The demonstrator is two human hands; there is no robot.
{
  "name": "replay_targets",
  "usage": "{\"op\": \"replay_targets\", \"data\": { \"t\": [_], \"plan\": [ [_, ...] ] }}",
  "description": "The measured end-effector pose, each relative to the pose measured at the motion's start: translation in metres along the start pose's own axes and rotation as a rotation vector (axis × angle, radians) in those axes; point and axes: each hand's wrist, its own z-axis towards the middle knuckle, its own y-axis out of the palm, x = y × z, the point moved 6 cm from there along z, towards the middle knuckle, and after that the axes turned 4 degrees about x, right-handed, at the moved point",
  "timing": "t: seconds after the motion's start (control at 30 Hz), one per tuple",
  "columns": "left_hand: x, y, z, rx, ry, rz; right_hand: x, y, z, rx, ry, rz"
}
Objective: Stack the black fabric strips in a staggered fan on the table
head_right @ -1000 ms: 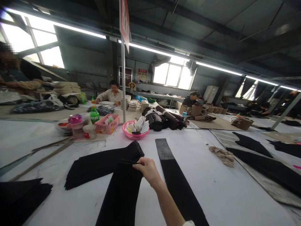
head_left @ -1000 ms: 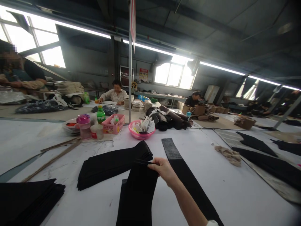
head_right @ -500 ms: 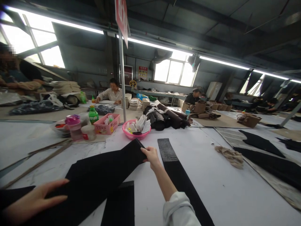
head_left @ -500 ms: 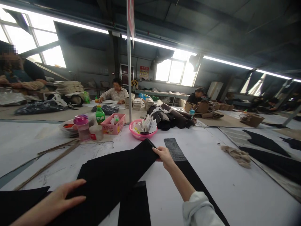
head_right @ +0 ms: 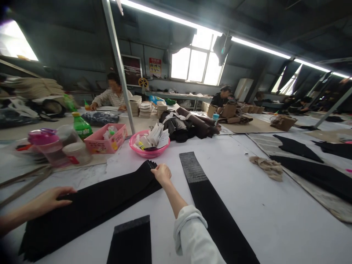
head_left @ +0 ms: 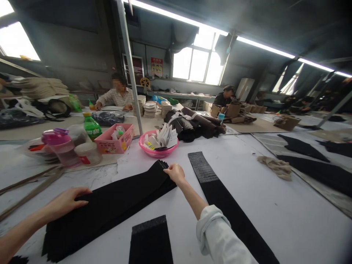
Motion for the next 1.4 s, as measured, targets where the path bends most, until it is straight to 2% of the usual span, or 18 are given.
{"op": "replay_targets", "data": {
  "t": [0.1, 0.27, 0.4, 0.5, 0.57, 0.63, 0.8, 0.9, 1.0, 1.13, 1.27, 1.4],
  "plan": [
    [-0.004, 0.017, -0.004, -0.070, 0.103, 0.040, 0.000, 0.001, 0.002, -0.011, -0.012, -0.062],
    [-0.014, 0.028, -0.003, -0.122, 0.175, 0.232, 0.006, 0.002, -0.004, 0.026, -0.018, -0.157],
    [-0.015, 0.034, -0.009, -0.123, 0.214, 0.294, 0.014, 0.000, -0.010, 0.073, -0.014, -0.220],
    [-0.007, 0.036, -0.018, -0.095, 0.228, 0.300, 0.017, 0.000, -0.010, 0.075, -0.014, -0.234],
    [0.009, 0.038, -0.029, -0.078, 0.262, 0.257, 0.017, 0.001, -0.010, 0.073, -0.015, -0.232],
    [0.034, 0.043, -0.044, -0.080, 0.303, 0.163, 0.016, 0.001, -0.011, 0.079, -0.021, -0.223],
    [0.118, 0.071, -0.077, -0.175, 0.333, -0.075, 0.012, 0.002, -0.025, 0.133, -0.072, -0.170],
    [0.166, 0.093, -0.082, -0.193, 0.353, -0.167, 0.013, 0.004, -0.033, 0.142, -0.097, -0.129],
    [0.199, 0.115, -0.075, -0.144, 0.336, -0.192, 0.016, 0.003, -0.038, 0.142, -0.111, -0.093],
    [0.222, 0.134, -0.060, -0.055, 0.275, -0.156, 0.021, 0.001, -0.045, 0.116, -0.148, -0.015],
    [0.233, 0.143, -0.052, -0.063, 0.273, -0.113, 0.022, 0.003, -0.054, 0.079, -0.218, 0.161],
    [0.235, 0.146, -0.049, -0.072, 0.243, -0.086, 0.022, 0.009, -0.064, 0.060, -0.326, 0.275]
  ]
}}
